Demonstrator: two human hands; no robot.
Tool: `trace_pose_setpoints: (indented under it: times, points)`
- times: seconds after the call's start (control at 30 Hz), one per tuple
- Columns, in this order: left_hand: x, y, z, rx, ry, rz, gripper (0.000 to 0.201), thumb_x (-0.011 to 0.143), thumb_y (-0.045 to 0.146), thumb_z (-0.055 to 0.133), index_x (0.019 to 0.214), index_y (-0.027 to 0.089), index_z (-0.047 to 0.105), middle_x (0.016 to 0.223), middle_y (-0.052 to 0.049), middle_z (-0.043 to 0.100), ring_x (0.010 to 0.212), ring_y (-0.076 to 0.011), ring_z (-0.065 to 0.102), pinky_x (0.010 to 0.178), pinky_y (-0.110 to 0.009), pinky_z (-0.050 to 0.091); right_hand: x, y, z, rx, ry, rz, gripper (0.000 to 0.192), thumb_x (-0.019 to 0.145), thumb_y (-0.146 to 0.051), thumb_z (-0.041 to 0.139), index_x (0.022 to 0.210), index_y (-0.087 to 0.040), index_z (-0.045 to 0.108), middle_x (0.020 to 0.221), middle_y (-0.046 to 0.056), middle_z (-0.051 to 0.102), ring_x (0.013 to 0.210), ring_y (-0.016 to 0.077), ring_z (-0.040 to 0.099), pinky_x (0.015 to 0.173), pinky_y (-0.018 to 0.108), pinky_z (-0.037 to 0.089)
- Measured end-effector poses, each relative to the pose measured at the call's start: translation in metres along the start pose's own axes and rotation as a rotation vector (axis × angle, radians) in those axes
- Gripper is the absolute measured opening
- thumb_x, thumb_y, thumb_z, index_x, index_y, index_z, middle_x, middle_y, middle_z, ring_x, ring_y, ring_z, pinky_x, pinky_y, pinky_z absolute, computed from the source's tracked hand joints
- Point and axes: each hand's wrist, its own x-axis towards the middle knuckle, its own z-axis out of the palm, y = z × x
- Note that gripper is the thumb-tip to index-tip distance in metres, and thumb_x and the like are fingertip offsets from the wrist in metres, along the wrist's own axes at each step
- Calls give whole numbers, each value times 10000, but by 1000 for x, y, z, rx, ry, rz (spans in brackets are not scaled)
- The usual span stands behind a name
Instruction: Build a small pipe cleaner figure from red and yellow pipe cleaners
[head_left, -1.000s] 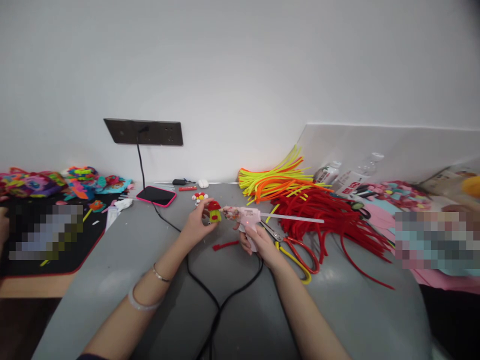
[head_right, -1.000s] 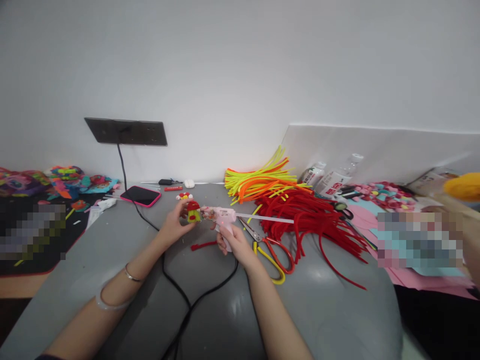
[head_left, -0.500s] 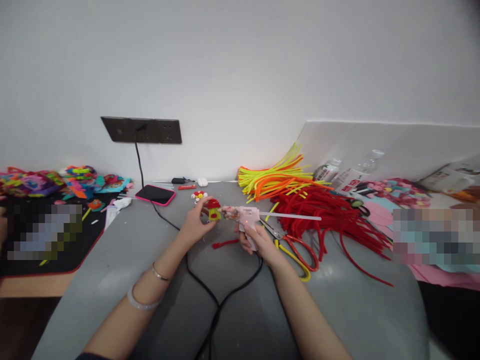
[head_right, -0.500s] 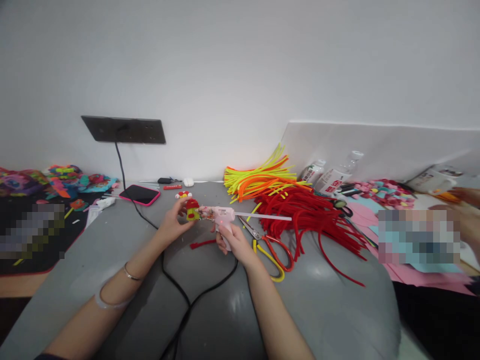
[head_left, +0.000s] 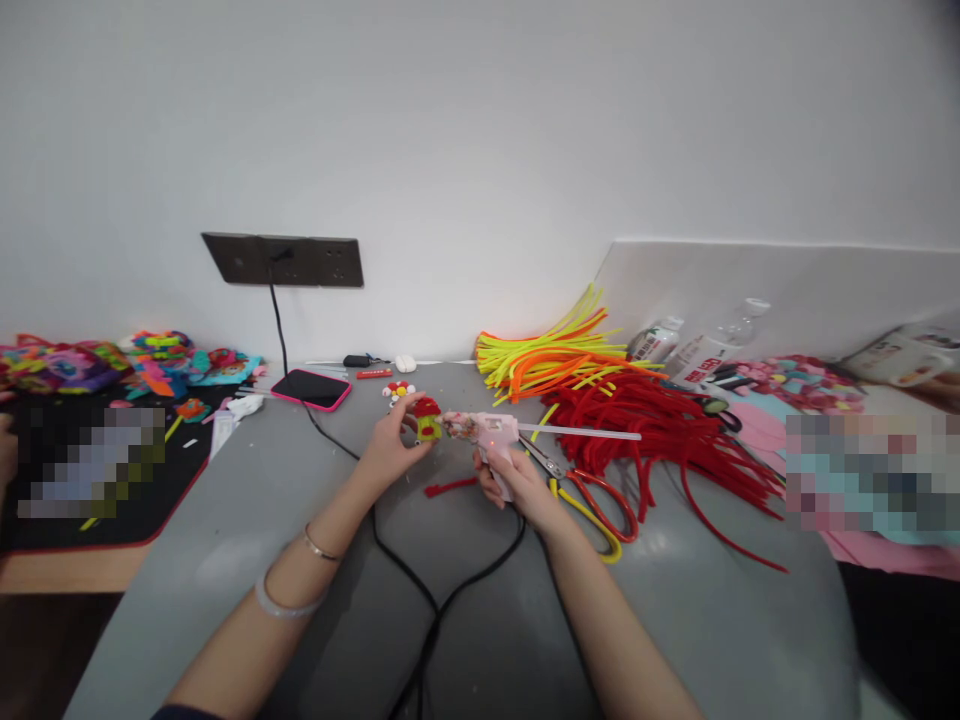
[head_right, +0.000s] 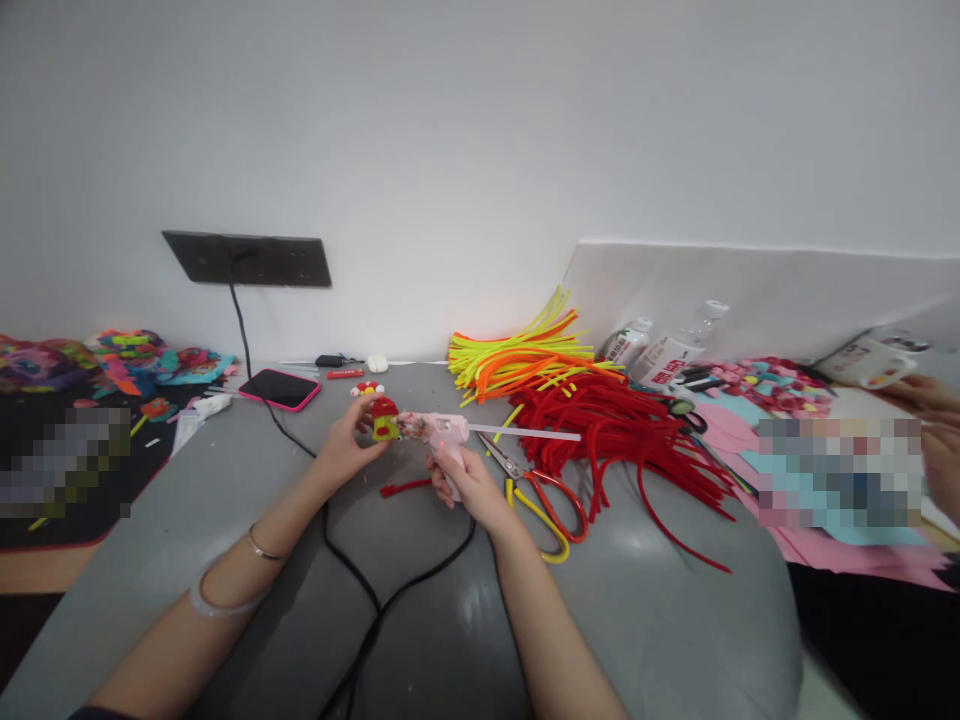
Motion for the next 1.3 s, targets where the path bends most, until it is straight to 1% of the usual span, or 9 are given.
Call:
trace_pose_setpoints:
  times: [0.27,0.43,0.57,0.67,0.8,0.97,1.13,1.23,1.3]
  points:
    - [0,0,-1,0,15,-12,598,731,242,715,1276,232,468,1057,-46,676,767,-150,614,686,-282,477,-1,3,5,-82,68,-43,489,827,-642,531,863,-155,545,491,-88,403,355,66,357,369,209,246]
    - [0,-1,-3,7,21,-23,579,728,248,716,1256,235,478,1053,-39,677,758,-144,611,702,-287,476,-4,5,9,-186,140,-105,458,867,-570,533,974,-126,582,527,-78,405,393,69,360,394,215,274]
    - [0,-1,-3,10,55,-20,583,725,279,721,1254,231,482,1011,-40,675,743,-145,601,694,-289,477,-4,4,9,-161,176,-134,524,853,-589,547,1076,-116,588,523,-80,397,386,72,351,382,219,268]
    - [0,-1,-3,13,60,-20,592,726,263,715,1266,230,475,1016,-42,669,733,-138,588,693,-287,475,-4,3,8,-101,158,-146,523,839,-607,555,1041,-126,597,495,-80,388,374,77,350,364,216,252]
    - [-1,-3,-3,41,28,-11,604,736,234,705,1290,238,464,1081,-48,657,738,-132,578,722,-292,483,-6,1,8,-45,121,-131,516,813,-639,561,977,-150,583,497,-82,388,366,72,335,359,215,253]
    - [-1,-4,-3,90,-5,35,588,751,183,666,1298,253,464,1212,-60,615,711,-119,559,723,-289,493,-8,-3,12,-123,94,-106,473,814,-641,555,822,-168,547,503,-77,376,383,72,349,362,210,253]
    - [-2,0,-3,124,-18,43,577,752,165,644,1298,244,476,1234,-67,594,691,-112,544,727,-284,497,-8,0,13,-156,94,-123,452,847,-606,537,903,-158,557,520,-78,387,386,70,340,367,210,270]
    - [-2,1,-4,124,-35,38,582,752,156,641,1303,244,475,1245,-69,585,696,-112,537,721,-280,490,-8,2,12,-180,97,-125,438,857,-601,525,825,-165,547,512,-73,385,390,72,347,372,212,277]
    - [-2,2,-4,118,-37,38,579,755,157,640,1303,246,476,1243,-67,587,705,-114,535,719,-277,488,-8,2,11,-188,94,-117,429,861,-594,525,834,-166,548,516,-70,395,391,74,354,376,214,284]
